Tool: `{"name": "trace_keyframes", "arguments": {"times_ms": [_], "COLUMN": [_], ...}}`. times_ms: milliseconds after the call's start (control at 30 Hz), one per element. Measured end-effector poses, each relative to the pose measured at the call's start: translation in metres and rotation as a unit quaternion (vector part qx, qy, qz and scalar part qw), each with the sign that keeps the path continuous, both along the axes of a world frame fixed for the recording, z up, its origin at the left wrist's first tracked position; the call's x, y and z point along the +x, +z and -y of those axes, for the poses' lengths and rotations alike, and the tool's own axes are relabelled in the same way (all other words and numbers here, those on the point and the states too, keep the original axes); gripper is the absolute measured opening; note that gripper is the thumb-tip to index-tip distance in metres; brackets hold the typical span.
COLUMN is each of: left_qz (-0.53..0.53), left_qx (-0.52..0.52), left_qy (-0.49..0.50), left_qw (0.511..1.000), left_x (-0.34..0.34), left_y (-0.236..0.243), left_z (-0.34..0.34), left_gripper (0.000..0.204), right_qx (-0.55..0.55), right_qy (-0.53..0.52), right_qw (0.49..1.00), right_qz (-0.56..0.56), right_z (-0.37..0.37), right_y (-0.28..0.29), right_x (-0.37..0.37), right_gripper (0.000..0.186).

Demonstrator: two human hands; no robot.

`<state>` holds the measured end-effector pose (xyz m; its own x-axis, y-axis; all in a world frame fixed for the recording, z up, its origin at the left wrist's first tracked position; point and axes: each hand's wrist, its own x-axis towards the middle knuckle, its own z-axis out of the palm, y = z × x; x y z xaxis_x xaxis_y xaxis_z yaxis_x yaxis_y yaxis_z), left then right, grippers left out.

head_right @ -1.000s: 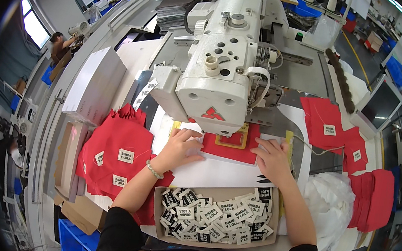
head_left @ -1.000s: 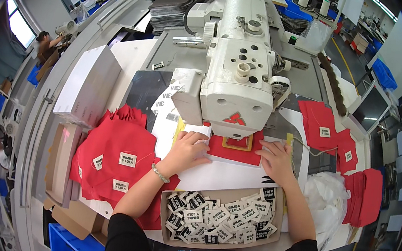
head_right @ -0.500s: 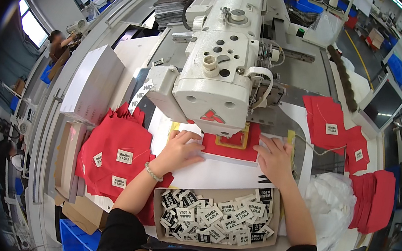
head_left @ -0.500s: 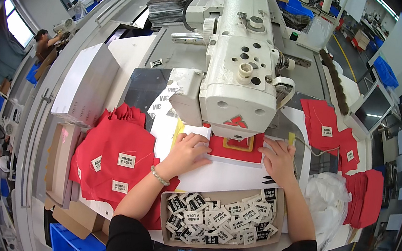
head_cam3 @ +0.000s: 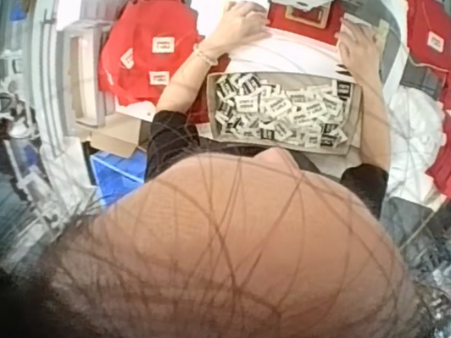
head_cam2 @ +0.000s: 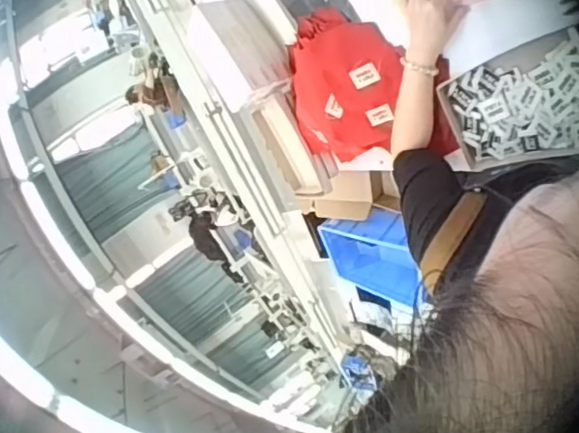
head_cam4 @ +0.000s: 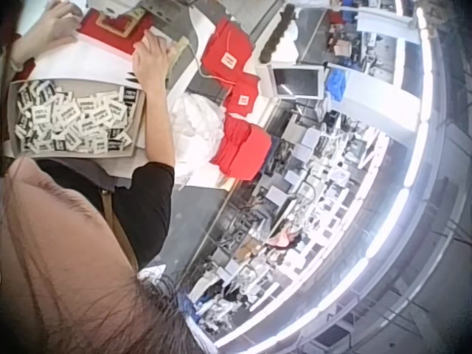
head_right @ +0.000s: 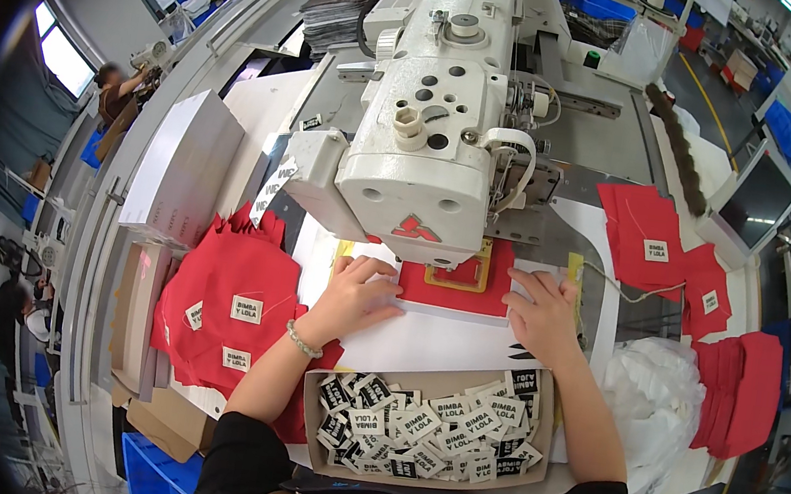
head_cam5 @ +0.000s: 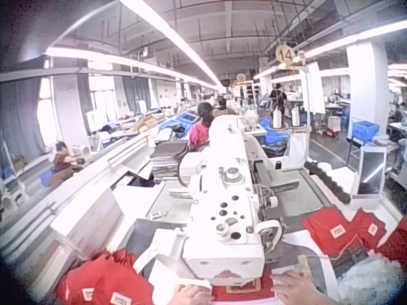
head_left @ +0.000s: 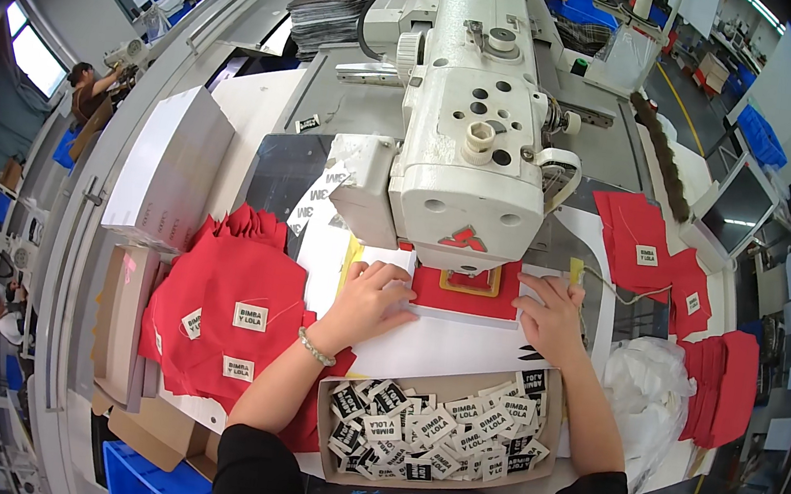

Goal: The person sews small rectangular labels onto red fabric pieces using a sewing machine. They pick up a label, place it on a red fabric piece, and guide the fabric under the machine's needle to stitch the label. After sewing, they cut the thread and move the finished piece to a stack.

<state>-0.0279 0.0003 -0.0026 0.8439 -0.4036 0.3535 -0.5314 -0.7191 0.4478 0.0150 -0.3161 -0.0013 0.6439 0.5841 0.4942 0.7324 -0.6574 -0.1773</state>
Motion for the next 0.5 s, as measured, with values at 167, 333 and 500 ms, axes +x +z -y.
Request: {"name": "trace_keyframes", "arguments": {"times_ms": [167, 333, 500], "left_qz": [0.008, 0.017, 0.023], "left_qx": [0.000, 0.011, 0.008], "left_qy": [-0.003, 0.002, 0.001], "left_qw": [1.000, 1.000, 1.000], "left_x": [-0.0002, -0.0004, -0.0002], "left_y": [0.0013, -0.0013, -0.0002], "left_z": [0.0000, 0.0003, 0.0018], "left_gripper": [0.024, 0.022, 0.022], "right_qx": [0.004, 0.017, 0.024], "right_qy": [-0.003, 0.000, 0.009], "right_qw": [1.000, 1.000, 1.000], "right_qz": [-0.008, -0.004, -0.008], "right_z": [0.0013, 0.0032, 0.0056], "right_y": [-0.0011, -0.0024, -0.0043], "right_x": [-0.0007, -0.0018, -0.0013], "right_gripper": [0.016, 0.015, 0.015]}}
